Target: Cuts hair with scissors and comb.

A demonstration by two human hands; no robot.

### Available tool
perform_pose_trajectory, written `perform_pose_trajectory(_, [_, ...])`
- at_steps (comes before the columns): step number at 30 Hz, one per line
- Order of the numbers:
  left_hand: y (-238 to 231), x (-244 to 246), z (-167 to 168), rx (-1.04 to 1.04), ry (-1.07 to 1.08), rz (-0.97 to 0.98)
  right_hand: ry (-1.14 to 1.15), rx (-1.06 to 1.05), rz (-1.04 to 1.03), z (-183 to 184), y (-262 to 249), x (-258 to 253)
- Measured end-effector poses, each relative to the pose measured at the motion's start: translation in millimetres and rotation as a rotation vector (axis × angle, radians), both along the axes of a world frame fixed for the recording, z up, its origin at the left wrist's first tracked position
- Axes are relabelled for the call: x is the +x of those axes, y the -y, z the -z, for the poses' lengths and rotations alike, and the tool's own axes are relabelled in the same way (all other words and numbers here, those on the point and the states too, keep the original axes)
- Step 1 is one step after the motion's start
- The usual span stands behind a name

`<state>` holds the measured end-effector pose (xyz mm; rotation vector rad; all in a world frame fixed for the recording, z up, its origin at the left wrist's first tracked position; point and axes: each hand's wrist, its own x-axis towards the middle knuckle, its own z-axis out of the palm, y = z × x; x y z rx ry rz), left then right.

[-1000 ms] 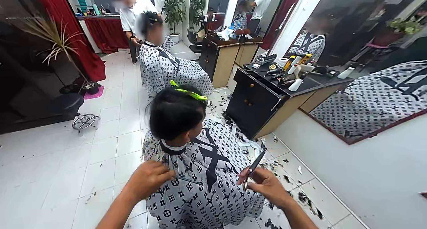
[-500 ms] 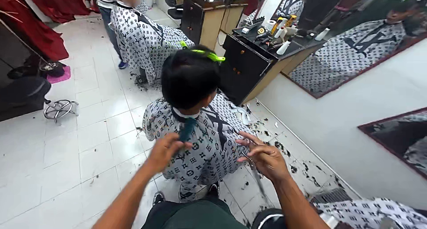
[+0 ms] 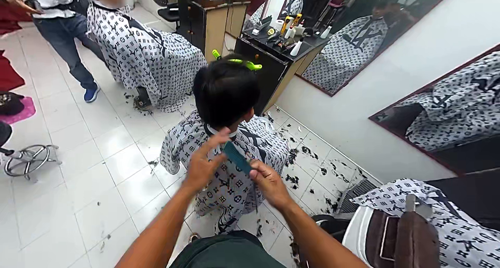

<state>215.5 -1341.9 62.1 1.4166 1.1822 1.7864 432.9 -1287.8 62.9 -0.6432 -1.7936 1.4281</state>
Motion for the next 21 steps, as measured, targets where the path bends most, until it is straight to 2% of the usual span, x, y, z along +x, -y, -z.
perform_pose_trajectory(3, [-26.8,-74.3,-60.9,0.118,-0.203,-0.278,0.311,0.527,0.290,-55.5,-54.2,4.9])
perform_pose_trajectory(5, [-44.7,-101.1,-110.4,0.211,-0.365,-0.358,0.391,0.886,0.410,-86.5,-93.0,-5.7])
perform_pose_trajectory(7, [-57.7,-107.8,-142.9,0.257,-0.591,-0.373,0.424,1.128,0.406,-102.3,-120.3,-25.8])
perform_pose_trajectory(9, [-72.1,-102.8,-151.4,0.292,-0.833,-0.312,0.478,1.248,0.321,-98.5,-134.0,-35.5])
perform_pose_trajectory(11, [-89.7,-88.9,-136.6,0.293,-1.014,-0.188,0.547,1.259,0.220,-77.6,-136.2,-22.8])
perform_pose_trajectory(13, [-92.9,-83.3,-106.0,0.297,-1.105,-0.066,0.599,1.171,0.151,-54.6,-120.4,-12.2])
perform_pose_trajectory(17, [-92.7,-92.9,-45.7,0.443,-1.232,0.130,0.613,1.203,0.272,-20.6,-85.1,1.4])
perform_pose_trajectory(21, [-106.3,-120.5,-7.0,0.516,-1.332,0.268,0.737,1.204,0.306,-5.4,-56.9,-7.2])
